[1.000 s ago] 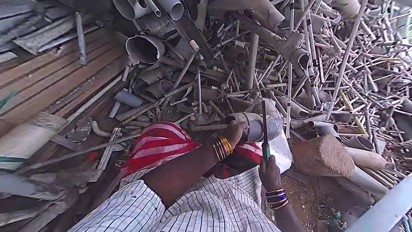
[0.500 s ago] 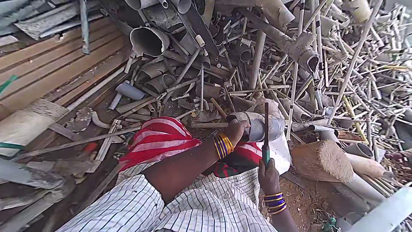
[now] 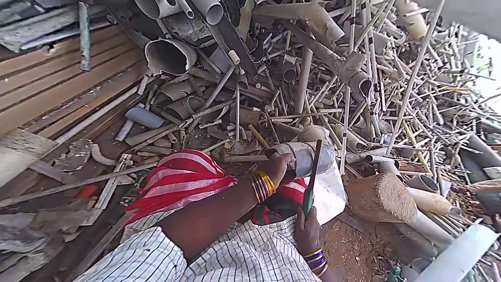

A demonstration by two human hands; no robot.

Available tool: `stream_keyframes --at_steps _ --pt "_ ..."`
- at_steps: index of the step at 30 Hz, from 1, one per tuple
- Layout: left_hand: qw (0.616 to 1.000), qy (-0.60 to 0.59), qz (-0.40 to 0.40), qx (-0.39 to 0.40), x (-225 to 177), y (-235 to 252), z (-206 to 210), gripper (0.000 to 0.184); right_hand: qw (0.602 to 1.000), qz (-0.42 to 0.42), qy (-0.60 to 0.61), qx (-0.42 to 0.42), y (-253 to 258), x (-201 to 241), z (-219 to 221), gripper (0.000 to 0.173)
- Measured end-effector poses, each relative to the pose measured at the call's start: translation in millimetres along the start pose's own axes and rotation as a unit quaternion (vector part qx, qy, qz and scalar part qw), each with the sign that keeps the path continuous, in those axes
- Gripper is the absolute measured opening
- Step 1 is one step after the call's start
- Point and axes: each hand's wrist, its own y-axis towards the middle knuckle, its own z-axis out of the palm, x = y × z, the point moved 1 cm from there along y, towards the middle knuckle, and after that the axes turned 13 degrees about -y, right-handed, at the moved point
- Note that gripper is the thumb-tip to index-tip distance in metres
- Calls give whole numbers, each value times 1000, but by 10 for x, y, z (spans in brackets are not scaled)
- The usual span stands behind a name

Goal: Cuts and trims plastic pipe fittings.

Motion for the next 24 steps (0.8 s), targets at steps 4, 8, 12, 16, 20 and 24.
stream_keyframes --at_steps 4,8,12,16,20,24 --pt "1000 -8 17 8 18 -3 -15 15 999 -7 10 -31 -12 -55 84 37" --pt "1000 -6 17 -4 87 -1 -31 19 999 8 7 -36 -1 -69 124 42" --pt "999 -34 35 -7 166 42 -40 18 999 11 18 -48 22 -84 125 41" --pt "996 -55 61 -17 224 88 -111 9 999 31 30 -12 0 -65 121 41" --pt "997 -46 65 -11 253 43 -118 13 998 51 38 14 14 -51 99 43" --pt "996 -24 90 11 343 34 -128 10 998 47 36 9 41 -63 97 43"
